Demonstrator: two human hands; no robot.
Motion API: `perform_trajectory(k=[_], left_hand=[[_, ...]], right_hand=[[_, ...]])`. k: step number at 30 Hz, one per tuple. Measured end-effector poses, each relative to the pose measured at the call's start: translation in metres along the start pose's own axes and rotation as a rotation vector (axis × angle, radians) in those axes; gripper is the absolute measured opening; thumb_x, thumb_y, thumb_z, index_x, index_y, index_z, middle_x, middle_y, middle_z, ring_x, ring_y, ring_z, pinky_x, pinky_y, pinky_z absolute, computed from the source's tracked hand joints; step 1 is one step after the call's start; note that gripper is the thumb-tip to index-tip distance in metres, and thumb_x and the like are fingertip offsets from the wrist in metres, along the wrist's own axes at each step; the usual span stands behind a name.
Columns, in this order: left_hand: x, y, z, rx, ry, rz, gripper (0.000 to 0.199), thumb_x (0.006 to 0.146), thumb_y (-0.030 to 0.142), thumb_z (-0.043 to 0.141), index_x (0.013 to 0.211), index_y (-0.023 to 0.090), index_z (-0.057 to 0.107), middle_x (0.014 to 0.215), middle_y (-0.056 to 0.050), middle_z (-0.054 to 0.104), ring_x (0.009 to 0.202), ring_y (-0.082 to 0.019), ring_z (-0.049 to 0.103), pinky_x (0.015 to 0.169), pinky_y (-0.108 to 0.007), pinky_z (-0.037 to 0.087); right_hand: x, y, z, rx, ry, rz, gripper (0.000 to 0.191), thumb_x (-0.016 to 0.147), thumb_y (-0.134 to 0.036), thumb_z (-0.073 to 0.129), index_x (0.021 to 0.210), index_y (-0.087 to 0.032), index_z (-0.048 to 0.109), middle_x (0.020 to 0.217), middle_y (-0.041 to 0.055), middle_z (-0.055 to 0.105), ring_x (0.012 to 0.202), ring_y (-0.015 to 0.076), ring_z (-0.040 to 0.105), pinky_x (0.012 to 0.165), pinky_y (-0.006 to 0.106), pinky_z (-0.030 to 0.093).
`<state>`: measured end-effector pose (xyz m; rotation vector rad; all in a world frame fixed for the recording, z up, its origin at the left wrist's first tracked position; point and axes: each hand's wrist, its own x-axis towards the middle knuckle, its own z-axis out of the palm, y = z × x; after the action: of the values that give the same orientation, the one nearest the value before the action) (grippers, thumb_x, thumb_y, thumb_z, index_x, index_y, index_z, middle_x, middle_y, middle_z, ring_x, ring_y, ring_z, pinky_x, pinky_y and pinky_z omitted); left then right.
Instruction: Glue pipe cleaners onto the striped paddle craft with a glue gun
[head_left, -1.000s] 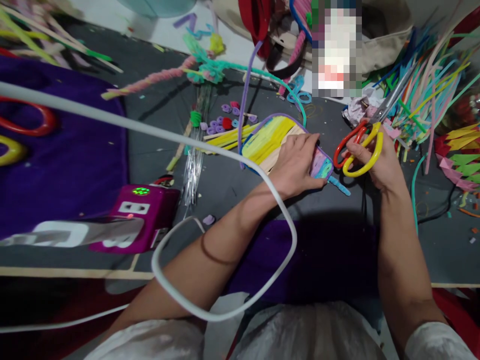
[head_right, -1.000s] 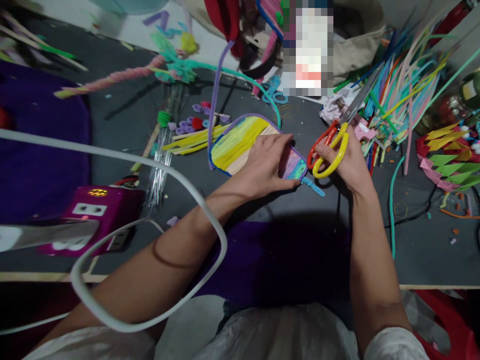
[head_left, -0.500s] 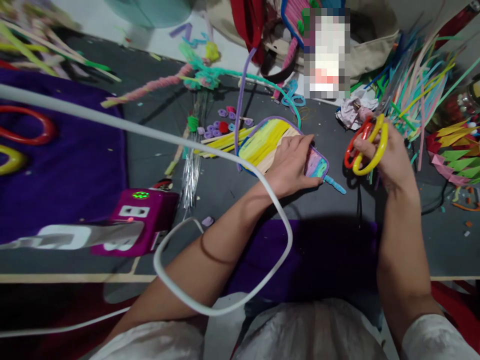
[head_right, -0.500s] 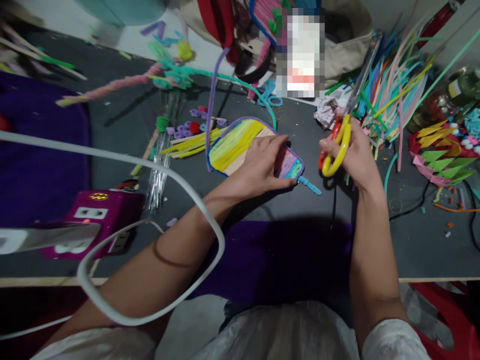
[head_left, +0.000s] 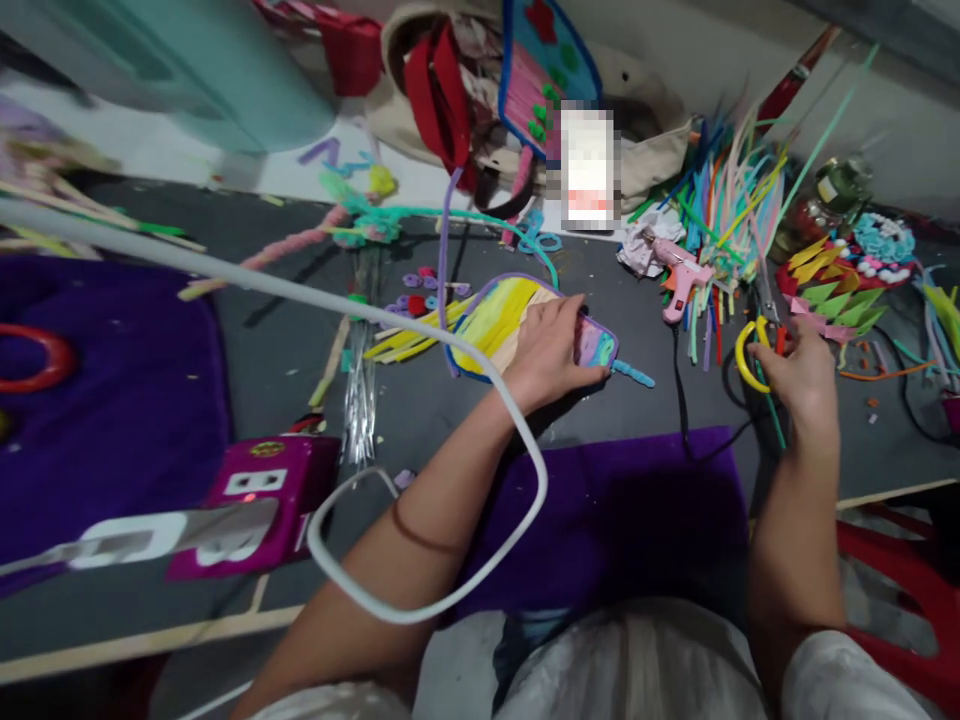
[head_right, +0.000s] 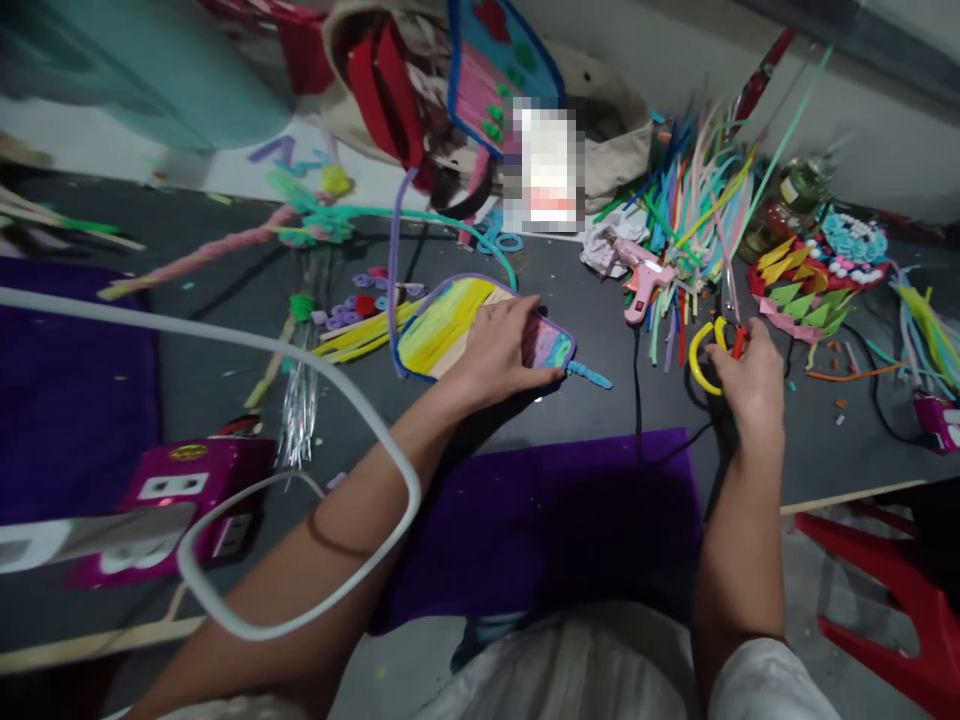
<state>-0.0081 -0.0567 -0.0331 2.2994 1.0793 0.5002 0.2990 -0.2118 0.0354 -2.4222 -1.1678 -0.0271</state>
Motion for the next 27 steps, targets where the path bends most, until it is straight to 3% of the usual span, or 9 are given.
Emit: perform_trajectory(k=[3, 6, 12, 17, 20, 22, 24, 27], left_hand=[[0.001, 0.0, 0.0, 0.007, -0.008, -0.002, 0.096, 0.068, 0.047, 0.082, 0.15, 0.014, 0.044, 0.145, -0.022, 0.052, 0.134, -0.044, 0.046, 0.117, -0.063, 0.037], [0.001, 0.001, 0.0, 0.013, -0.006, -0.003, 0.096, 0.068, 0.047, 0.082, 0.15, 0.015, 0.044, 0.144, -0.022, 0.052, 0.135, -0.044, 0.047, 0.117, -0.063, 0.038], [0.0, -0.004, 0.005, 0.021, 0.031, 0.029, 0.093, 0.069, 0.049, 0.081, 0.148, 0.018, 0.044, 0.142, -0.019, 0.054, 0.131, -0.042, 0.048, 0.115, -0.064, 0.039], [-0.002, -0.005, 0.007, 0.014, 0.036, 0.023, 0.095, 0.068, 0.048, 0.083, 0.149, 0.019, 0.043, 0.144, -0.02, 0.053, 0.133, -0.042, 0.047, 0.117, -0.064, 0.037], [-0.004, -0.003, 0.006, 0.015, 0.016, 0.012, 0.097, 0.069, 0.047, 0.083, 0.151, 0.017, 0.042, 0.147, -0.02, 0.051, 0.135, -0.042, 0.045, 0.118, -0.062, 0.036], [-0.005, -0.002, 0.006, 0.011, 0.012, 0.007, 0.097, 0.069, 0.046, 0.083, 0.152, 0.017, 0.041, 0.147, -0.02, 0.052, 0.135, -0.042, 0.045, 0.117, -0.062, 0.036], [-0.006, -0.001, 0.005, 0.008, 0.013, 0.007, 0.098, 0.069, 0.044, 0.084, 0.153, 0.018, 0.04, 0.147, -0.019, 0.052, 0.135, -0.042, 0.045, 0.117, -0.062, 0.035], [-0.008, -0.001, 0.003, 0.001, -0.003, 0.006, 0.101, 0.069, 0.045, 0.084, 0.154, 0.017, 0.039, 0.149, -0.019, 0.051, 0.137, -0.042, 0.044, 0.118, -0.06, 0.034]], right_hand=[[-0.007, 0.006, 0.011, -0.04, 0.031, 0.128, 0.067, 0.076, -0.044, 0.073, 0.134, -0.01, 0.065, 0.105, 0.0197, 0.076, 0.094, 0.0357, 0.07, 0.087, 0.051, 0.054], [-0.006, 0.001, 0.021, -0.002, 0.021, 0.169, 0.066, 0.079, -0.042, 0.069, 0.137, -0.01, 0.064, 0.112, 0.0213, 0.076, 0.101, 0.037, 0.07, 0.094, 0.053, 0.053], [0.003, -0.017, 0.038, 0.073, -0.002, 0.129, 0.072, 0.083, -0.033, 0.071, 0.148, -0.008, 0.054, 0.128, 0.0238, 0.072, 0.114, 0.0366, 0.068, 0.102, 0.053, 0.05], [0.001, -0.028, 0.028, -0.073, -0.103, 0.062, 0.048, 0.086, -0.028, 0.073, 0.132, -0.014, 0.067, 0.122, 0.0225, 0.069, 0.112, 0.0383, 0.066, 0.097, 0.054, 0.051], [-0.011, -0.052, 0.017, -0.019, 0.0, -0.08, 0.023, 0.093, -0.026, 0.064, 0.113, -0.019, 0.074, 0.11, 0.0164, 0.068, 0.103, 0.0342, 0.066, 0.092, 0.051, 0.051], [-0.023, -0.077, 0.018, 0.127, -0.02, -0.281, 0.018, 0.097, -0.024, 0.058, 0.1, -0.024, 0.075, 0.103, 0.0112, 0.069, 0.1, 0.0303, 0.065, 0.089, 0.046, 0.051], [-0.036, -0.101, 0.027, 0.272, -0.201, -0.471, 0.019, 0.098, -0.022, 0.056, 0.094, -0.026, 0.075, 0.099, 0.0076, 0.071, 0.096, 0.026, 0.066, 0.087, 0.041, 0.051], [-0.051, -0.123, 0.047, 0.26, -0.39, -0.546, 0.021, 0.099, -0.019, 0.055, 0.093, -0.025, 0.075, 0.096, 0.0063, 0.07, 0.094, 0.0236, 0.066, 0.082, 0.037, 0.049]])
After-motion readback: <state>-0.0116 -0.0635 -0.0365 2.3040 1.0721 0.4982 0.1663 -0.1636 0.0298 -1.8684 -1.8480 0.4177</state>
